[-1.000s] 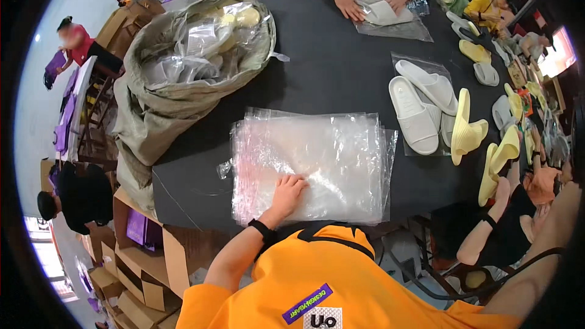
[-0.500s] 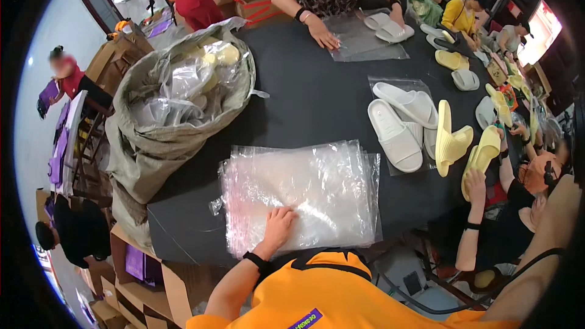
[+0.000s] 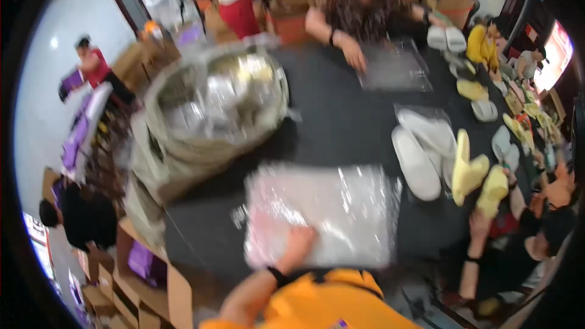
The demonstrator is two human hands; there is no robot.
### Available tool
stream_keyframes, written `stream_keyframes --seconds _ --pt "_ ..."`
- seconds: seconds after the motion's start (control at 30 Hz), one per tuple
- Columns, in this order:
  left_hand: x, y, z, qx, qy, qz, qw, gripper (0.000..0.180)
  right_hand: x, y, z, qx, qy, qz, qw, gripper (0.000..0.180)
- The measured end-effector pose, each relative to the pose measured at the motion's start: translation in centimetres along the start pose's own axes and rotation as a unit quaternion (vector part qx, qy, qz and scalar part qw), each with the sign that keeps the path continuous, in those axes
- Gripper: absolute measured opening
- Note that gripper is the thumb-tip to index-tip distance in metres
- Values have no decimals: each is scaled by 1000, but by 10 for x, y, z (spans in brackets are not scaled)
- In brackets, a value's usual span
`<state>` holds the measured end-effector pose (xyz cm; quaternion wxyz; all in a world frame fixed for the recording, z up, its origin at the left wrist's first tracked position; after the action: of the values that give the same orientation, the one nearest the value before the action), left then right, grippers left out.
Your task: Packaging sandals into plastic bags in a manufacturing setting.
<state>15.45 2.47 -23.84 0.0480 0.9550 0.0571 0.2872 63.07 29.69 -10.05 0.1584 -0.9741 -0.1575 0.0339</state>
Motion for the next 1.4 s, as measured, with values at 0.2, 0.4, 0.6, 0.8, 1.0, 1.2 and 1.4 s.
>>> stream_keyframes --seconds 0.2,0.4,0.6,0.8,1.0,1.2,1.4 --pt "7 16 -14 101 62 45 992 23 -4 -6 -12 -5 -1 -21 1000 26" --pt "11 23 -20 81 104 11 991 22 -12 -10 -3 -1 -6 -28 1000 26" --pt "12 16 -17 91 103 15 990 20 -1 10 -2 4 6 -26 1000 26" --pt "8 16 -16 89 80 1 993 18 13 28 -6 7 13 -38 999 26" --pt "6 18 -19 95 78 23 992 19 24 46 -8 14 15 -53 998 26" --pt "9 18 -21 109 78 29 991 19 33 56 -2 22 24 -71 997 26" --pt "11 16 -23 106 83 32 990 19 45 62 3 28 33 -96 994 26"
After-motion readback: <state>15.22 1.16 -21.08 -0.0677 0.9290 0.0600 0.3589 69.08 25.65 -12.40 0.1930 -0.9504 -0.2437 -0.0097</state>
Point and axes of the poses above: each hand's wrist, its own y-axis away from the middle knuckle, its own z-axis out of the palm, x = y × z, the point moved 6 cm from there along -y, towards the middle knuckle, and after that the axes turned 14 degrees about y, right-handed, at the moved point
